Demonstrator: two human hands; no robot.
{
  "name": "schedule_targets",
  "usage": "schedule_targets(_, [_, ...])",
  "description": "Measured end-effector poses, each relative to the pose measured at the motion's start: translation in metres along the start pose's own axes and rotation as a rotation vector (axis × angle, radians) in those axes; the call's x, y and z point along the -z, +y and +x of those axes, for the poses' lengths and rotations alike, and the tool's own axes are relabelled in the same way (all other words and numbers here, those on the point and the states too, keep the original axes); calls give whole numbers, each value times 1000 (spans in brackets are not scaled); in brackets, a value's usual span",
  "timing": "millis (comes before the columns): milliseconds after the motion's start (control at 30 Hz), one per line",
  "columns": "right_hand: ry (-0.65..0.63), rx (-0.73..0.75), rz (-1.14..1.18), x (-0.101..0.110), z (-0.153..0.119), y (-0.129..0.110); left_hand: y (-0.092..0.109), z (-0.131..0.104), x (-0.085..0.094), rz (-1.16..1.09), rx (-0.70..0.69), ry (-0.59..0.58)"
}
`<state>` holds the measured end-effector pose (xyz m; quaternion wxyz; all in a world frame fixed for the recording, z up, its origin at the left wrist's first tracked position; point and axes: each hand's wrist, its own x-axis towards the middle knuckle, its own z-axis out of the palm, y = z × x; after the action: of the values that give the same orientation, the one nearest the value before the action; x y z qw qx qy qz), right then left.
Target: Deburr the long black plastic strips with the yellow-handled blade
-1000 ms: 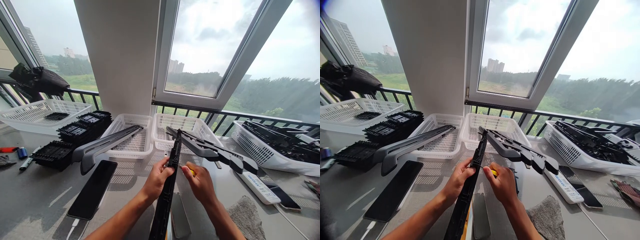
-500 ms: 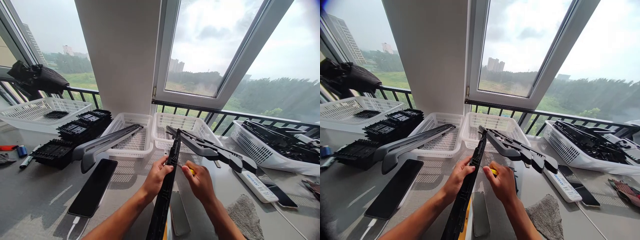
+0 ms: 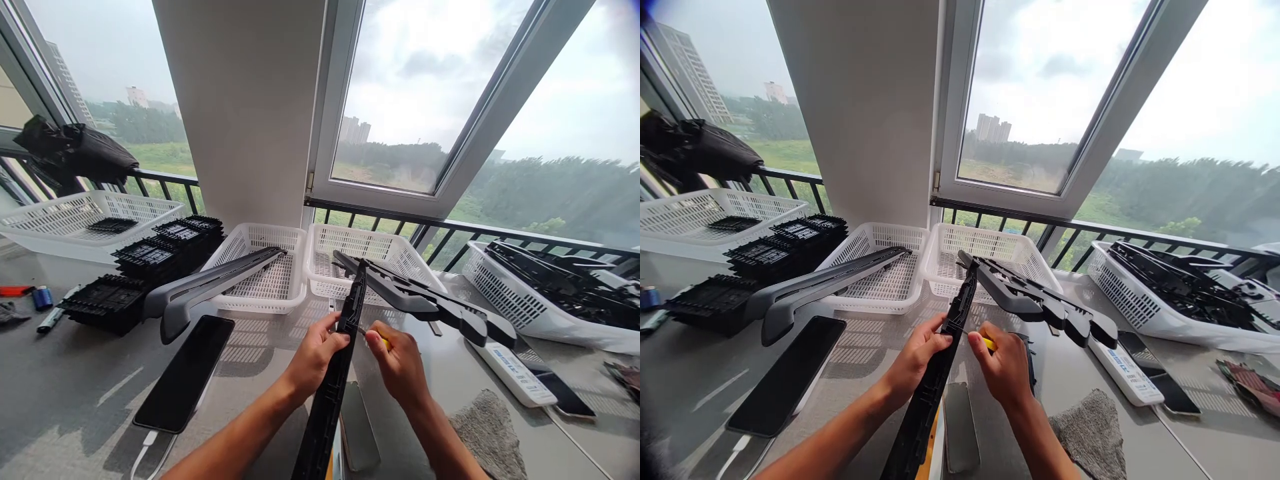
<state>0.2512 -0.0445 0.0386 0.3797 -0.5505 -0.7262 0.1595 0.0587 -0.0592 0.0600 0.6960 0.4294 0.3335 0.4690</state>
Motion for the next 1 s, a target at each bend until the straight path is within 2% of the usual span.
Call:
schedule_targets(267, [20, 9, -13, -1, -4, -5, -7, 3, 2, 51, 6, -44])
schedule_targets(600, [31, -5, -30, -2, -2, -5, -5, 3, 2, 93, 3, -31])
schedule_targets(800, [-16, 75, -25, -4, -4, -6, -3, 3, 2, 96, 0, -35])
schedule_targets(1000, [46, 50, -18, 4, 0, 3, -3, 1, 1, 130, 20, -31])
